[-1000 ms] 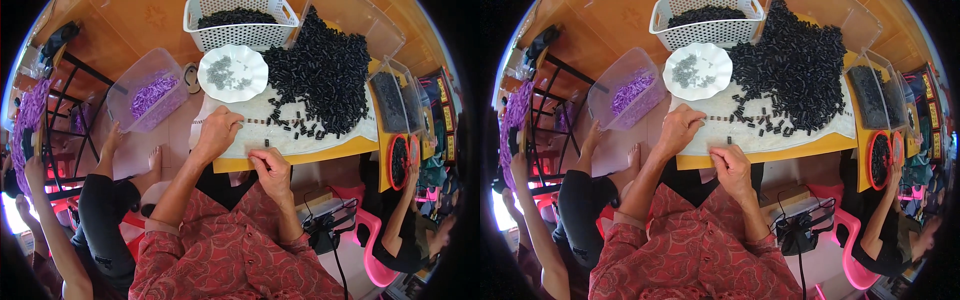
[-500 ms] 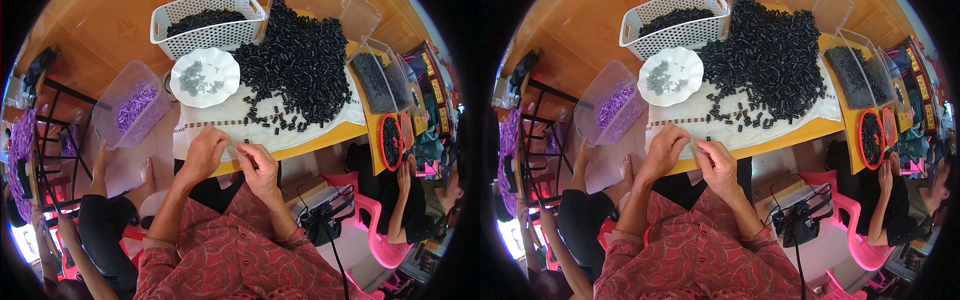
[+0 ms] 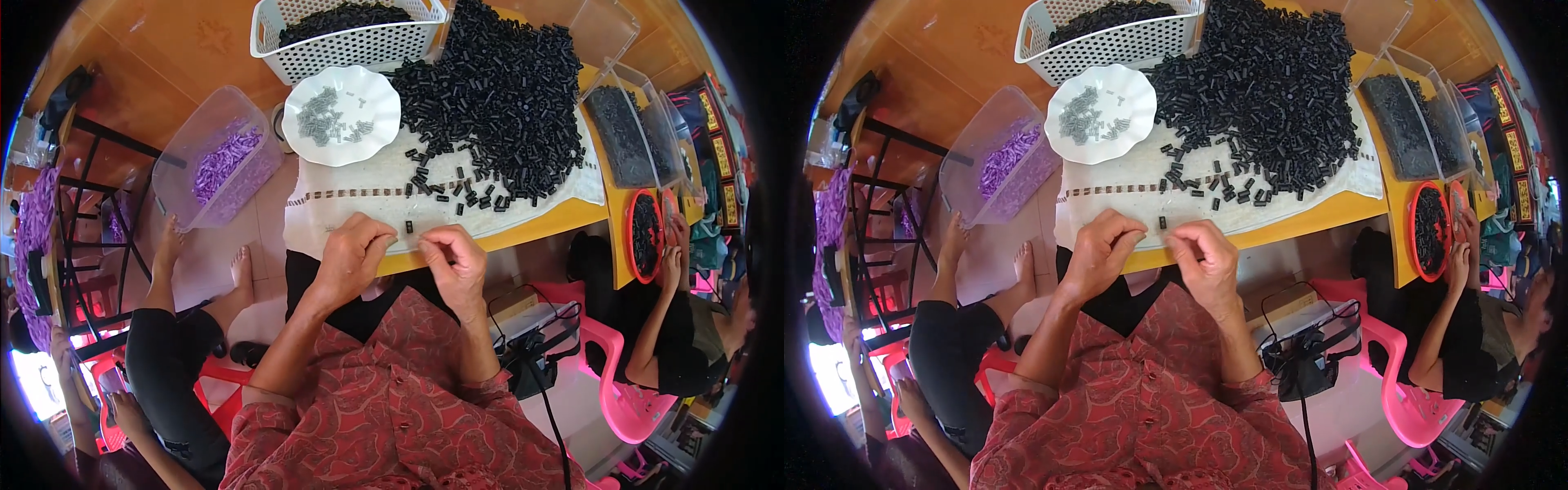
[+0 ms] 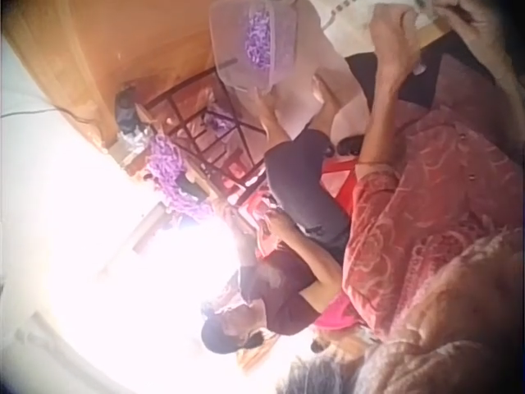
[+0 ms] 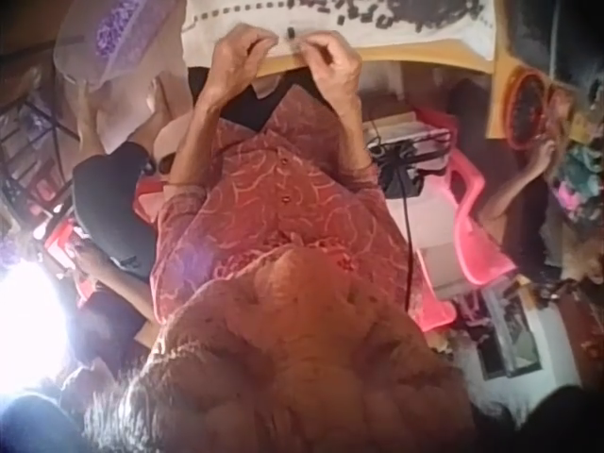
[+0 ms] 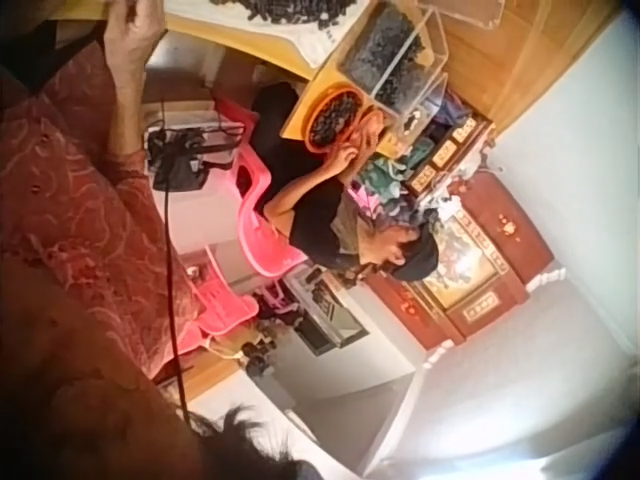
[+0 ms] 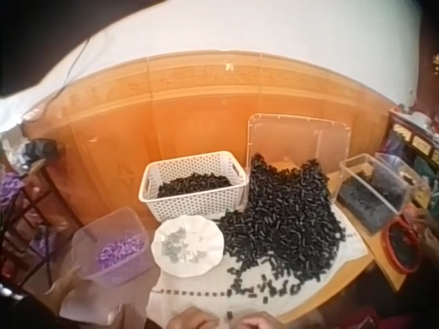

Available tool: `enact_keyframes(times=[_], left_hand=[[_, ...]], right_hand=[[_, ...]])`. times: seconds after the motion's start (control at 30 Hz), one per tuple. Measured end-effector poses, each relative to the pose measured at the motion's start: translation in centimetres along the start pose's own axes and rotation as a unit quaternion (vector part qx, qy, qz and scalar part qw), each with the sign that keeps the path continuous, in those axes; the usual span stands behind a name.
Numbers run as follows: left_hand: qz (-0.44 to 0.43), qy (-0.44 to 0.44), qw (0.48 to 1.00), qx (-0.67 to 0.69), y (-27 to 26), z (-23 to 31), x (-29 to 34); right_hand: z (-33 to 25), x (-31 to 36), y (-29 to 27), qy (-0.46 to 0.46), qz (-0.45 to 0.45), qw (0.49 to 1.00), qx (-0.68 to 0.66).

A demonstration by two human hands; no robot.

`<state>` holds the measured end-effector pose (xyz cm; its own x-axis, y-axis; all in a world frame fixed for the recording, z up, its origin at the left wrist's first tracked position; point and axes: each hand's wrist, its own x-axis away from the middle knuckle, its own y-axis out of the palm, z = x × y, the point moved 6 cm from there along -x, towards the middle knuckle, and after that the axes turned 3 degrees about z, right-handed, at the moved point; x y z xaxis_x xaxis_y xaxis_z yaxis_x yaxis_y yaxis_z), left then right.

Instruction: Manually assembling small electronic or mechanical parts by inserting metal components into plastic housings.

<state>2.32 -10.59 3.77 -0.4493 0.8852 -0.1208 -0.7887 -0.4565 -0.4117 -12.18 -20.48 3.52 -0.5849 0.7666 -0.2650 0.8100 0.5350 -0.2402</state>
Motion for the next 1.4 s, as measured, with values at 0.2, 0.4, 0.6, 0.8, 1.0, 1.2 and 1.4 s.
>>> enact_keyframes(times=[0.2,0.4,0.6,0.8,1.0,1.2,1.4], left_hand=[[0.043,0.067,0.994,-0.08,0.6,1.2,-1.2],[-0.008,0.09,0.976,-0.199,2.2,0.9,-1.9],[0.021,0.099,0.986,-0.131,1.3,0.6,-1.8],[-0.013,-0.108,0.923,0.369,1.1,-1.7,-0.1],[-0.003,-0.099,0.851,0.516,0.9,-2.2,0.9],[0.02,-0.102,0.797,0.594,1.0,-2.3,1.6],[0.06,-0.135,0.774,0.616,1.3,-2.4,2.3]], right_hand=[[1.8,0.2,-1.0,0.062,0.047,0.997,-0.016],[2.1,0.2,-0.9,0.06,0.036,0.997,0.01],[2.3,0.3,-0.7,0.065,0.037,0.997,-0.009],[2.8,0.4,-0.6,0.063,0.06,0.996,-0.023],[2.2,0.5,-0.2,0.071,0.058,0.995,-0.03],[0.9,0.7,0.9,0.052,0.033,0.998,-0.016],[0.2,1.1,1.7,0.042,0.016,0.998,-0.037]])
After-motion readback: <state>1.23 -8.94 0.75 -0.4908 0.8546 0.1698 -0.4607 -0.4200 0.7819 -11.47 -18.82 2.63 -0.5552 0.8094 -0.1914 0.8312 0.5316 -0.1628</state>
